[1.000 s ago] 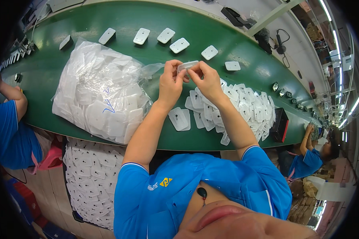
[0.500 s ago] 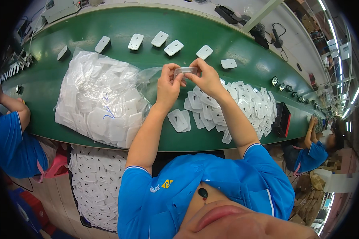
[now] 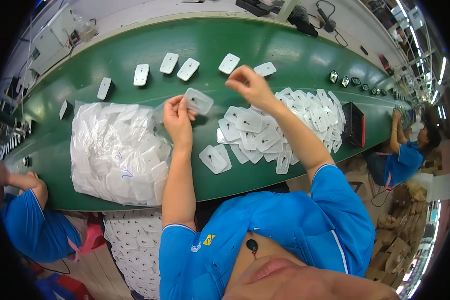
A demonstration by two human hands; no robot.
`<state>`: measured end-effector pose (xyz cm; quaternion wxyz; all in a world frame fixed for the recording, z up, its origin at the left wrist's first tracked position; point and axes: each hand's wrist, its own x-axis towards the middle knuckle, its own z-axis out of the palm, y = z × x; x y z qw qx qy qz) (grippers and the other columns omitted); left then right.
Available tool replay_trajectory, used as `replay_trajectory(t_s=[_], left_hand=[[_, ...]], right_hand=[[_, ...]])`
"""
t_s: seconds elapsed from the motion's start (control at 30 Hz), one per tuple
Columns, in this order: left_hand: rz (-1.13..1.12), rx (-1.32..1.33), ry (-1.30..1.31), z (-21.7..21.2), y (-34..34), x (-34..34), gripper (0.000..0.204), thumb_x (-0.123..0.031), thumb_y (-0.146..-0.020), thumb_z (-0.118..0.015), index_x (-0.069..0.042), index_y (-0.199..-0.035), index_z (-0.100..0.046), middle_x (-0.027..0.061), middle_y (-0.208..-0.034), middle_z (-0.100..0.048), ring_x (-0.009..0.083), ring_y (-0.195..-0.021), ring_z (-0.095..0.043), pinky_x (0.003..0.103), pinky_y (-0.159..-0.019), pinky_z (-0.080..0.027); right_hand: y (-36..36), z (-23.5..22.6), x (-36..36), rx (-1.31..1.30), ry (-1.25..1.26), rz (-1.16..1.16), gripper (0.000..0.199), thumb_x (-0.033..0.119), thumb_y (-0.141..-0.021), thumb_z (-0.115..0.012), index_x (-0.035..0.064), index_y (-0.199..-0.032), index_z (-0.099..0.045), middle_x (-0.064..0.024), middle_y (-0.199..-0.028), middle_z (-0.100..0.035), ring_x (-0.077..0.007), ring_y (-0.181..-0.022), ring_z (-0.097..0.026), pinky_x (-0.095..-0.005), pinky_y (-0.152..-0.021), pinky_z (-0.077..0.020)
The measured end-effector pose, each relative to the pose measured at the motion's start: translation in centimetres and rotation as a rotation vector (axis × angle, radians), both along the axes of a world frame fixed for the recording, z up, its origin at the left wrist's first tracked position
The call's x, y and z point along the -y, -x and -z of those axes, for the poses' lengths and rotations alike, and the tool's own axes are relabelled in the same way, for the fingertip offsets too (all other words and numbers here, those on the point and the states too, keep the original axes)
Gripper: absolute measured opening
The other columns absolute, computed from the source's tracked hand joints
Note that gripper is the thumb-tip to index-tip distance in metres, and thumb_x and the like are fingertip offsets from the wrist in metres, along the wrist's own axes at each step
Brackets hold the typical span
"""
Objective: Inspecting and arranging small white plastic components at a manual assembly station.
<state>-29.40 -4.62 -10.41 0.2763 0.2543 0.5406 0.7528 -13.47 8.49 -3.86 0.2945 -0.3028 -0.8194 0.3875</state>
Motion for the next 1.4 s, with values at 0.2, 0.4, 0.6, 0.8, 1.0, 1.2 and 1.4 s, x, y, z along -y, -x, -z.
replay_trajectory(t_s=[0.2,0.4,0.6,0.8,1.0,1.2,1.4], left_hand=[[-0.13,-0.59,0.331,2.0,0.9,-0.2,0.013,-0.013,-0.087,-0.055,-0.007,-0.096,-0.062,0.0054,-0.078,-0.06,0.0189,-0.07,-0.055,0.03,-0.067,-0.045],[-0.078,-0.959,0.569,1.6,-0.5,0.0,0.03,-0.023,-0.086,-0.059,-0.007,-0.111,-0.054,0.0123,-0.1,-0.054,0.0255,-0.083,-0.054,0.033,-0.071,-0.046],[-0.041,-1.299,0.733,0.7,-1.9,0.4,0.052,-0.024,-0.08,-0.065,-0.003,-0.123,-0.044,0.0163,-0.105,-0.049,0.0315,-0.086,-0.05,0.038,-0.075,-0.045],[-0.013,-1.32,0.641,0.1,-2.3,0.0,0.056,-0.016,-0.077,-0.066,-0.003,-0.125,-0.043,0.0167,-0.108,-0.05,0.0332,-0.093,-0.05,0.039,-0.082,-0.043],[-0.003,-1.394,0.494,0.9,-1.7,-0.1,0.057,-0.01,-0.074,-0.066,-0.003,-0.126,-0.043,0.0162,-0.11,-0.052,0.0333,-0.096,-0.049,0.039,-0.087,-0.04],[0.032,-1.444,0.442,1.6,-1.4,-0.4,0.055,-0.006,-0.074,-0.064,-0.004,-0.125,-0.044,0.0145,-0.111,-0.053,0.0327,-0.097,-0.049,0.041,-0.089,-0.038],[-0.04,-1.387,0.448,1.7,-1.4,0.4,0.053,-0.004,-0.074,-0.064,-0.005,-0.124,-0.046,0.0131,-0.112,-0.054,0.0323,-0.099,-0.049,0.041,-0.09,-0.038]], right_hand=[[-7.9,0.3,-10.3,0.148,-0.268,0.534,0.022,0.03,-0.084,-0.061,0.0086,-0.089,-0.058,-0.0033,-0.081,-0.06,-0.0164,-0.071,-0.056,-0.0291,-0.066,-0.0451],[-22.3,4.0,-21.4,0.655,-0.459,1.169,0.04,0.04,-0.082,-0.059,0.0074,-0.105,-0.056,-0.0164,-0.104,-0.055,-0.0338,-0.09,-0.056,-0.0447,-0.076,-0.0463],[-28.7,6.8,-24.7,0.806,-0.336,1.404,0.044,0.039,-0.082,-0.059,0.0059,-0.111,-0.052,-0.0164,-0.107,-0.054,-0.0341,-0.092,-0.055,-0.045,-0.079,-0.0464],[-31.0,8.3,-27.1,0.713,-0.003,1.26,0.04,0.029,-0.084,-0.057,0.0071,-0.116,-0.048,-0.0161,-0.111,-0.052,-0.0336,-0.095,-0.054,-0.0439,-0.081,-0.0463],[-28.3,8.4,-26.6,0.75,-0.236,1.265,0.036,0.017,-0.083,-0.048,0.0199,-0.118,-0.048,-0.0163,-0.114,-0.047,-0.0346,-0.095,-0.053,-0.0445,-0.08,-0.0458],[-26.6,6.9,-25.5,1.0,-0.338,1.101,0.028,0.017,-0.077,-0.057,0.0209,-0.104,-0.05,-0.014,-0.1,-0.049,-0.0317,-0.089,-0.054,-0.0417,-0.075,-0.0435],[-22.5,5.6,-22.5,0.88,-0.463,1.09,0.029,0.018,-0.073,-0.06,0.0174,-0.099,-0.049,-0.013,-0.09,-0.052,-0.032,-0.083,-0.055,-0.0409,-0.074,-0.0435]])
